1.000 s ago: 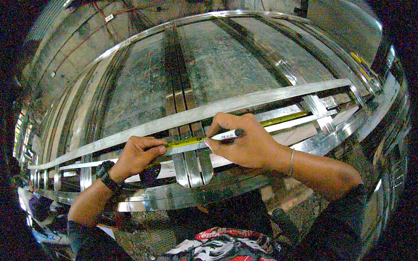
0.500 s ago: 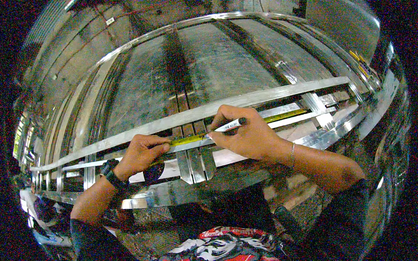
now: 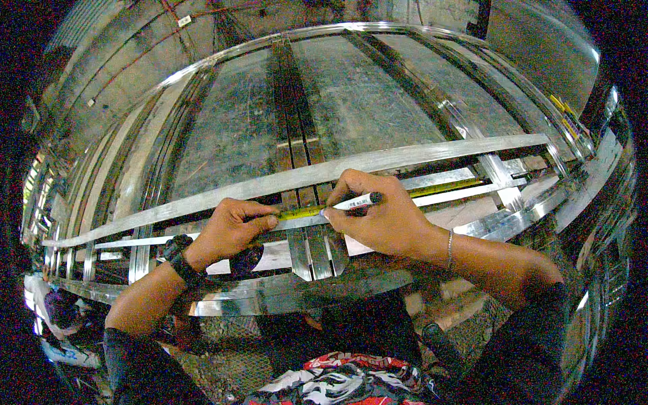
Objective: The person measures a curved metal frame with a tape measure and marks points along its length with a marker. The person repeatedly repositions the tape measure and makes marks at measured intervals on the metal surface.
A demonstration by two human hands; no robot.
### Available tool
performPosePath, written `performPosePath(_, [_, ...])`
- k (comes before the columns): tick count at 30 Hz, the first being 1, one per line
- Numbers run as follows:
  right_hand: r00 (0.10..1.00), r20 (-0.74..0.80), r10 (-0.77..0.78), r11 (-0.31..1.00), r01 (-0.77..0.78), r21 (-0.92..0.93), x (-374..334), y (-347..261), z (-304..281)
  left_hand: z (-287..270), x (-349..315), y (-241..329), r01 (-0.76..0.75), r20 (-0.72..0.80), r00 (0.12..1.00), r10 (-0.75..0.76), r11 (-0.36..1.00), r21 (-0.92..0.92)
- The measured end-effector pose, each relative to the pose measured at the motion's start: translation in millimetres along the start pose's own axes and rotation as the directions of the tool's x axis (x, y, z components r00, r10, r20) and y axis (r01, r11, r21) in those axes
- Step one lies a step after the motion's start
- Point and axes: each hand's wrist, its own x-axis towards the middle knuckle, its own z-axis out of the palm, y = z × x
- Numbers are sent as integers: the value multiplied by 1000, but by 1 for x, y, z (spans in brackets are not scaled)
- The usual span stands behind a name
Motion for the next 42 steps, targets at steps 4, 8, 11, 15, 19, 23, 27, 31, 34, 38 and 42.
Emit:
performPosePath(4, [999,-9,-54,998,54,-16,0,1,2,0,1,-4,-37,1,999,37,999,1])
performPosePath(8, [999,2,-50,998,50,-24,0,1,2,0,1,-2,-37,-1,999,37,999,-9])
performPosePath(11, [997,0,-81,996,81,-48,0,3,2,1,1,-3,-35,-17,999,35,999,9])
performPosePath(15, [999,3,-47,999,47,-25,0,1,2,1,1,-6,-12,-10,1000,12,1000,-29])
performPosePath(19, [1000,-1,-32,999,32,-25,1,2,3,0,3,-7,-22,-6,1000,22,1000,3])
performPosePath(23, [1000,12,-4,1000,4,6,1,3,3,-1,2,-3,5,-5,1000,-5,1000,25])
performPosePath(27, [1000,8,-7,1000,6,26,0,1,2,1,2,-5,-49,-21,999,50,998,28])
performPosePath(31, [999,5,-36,999,35,17,1,3,2,0,1,5,16,2,1000,-16,998,54])
performPosePath(34, [1000,20,-16,999,16,30,1,-1,2,-1,0,-1,-19,3,1000,19,998,64])
performPosePath(38, [1000,16,9,997,-10,72,1,-1,0,0,1,-3,-44,-9,999,45,998,43])
performPosePath(42, [989,-144,-33,995,46,91,5,-2,-2,-2,0,3,4,13,1000,-4,999,46])
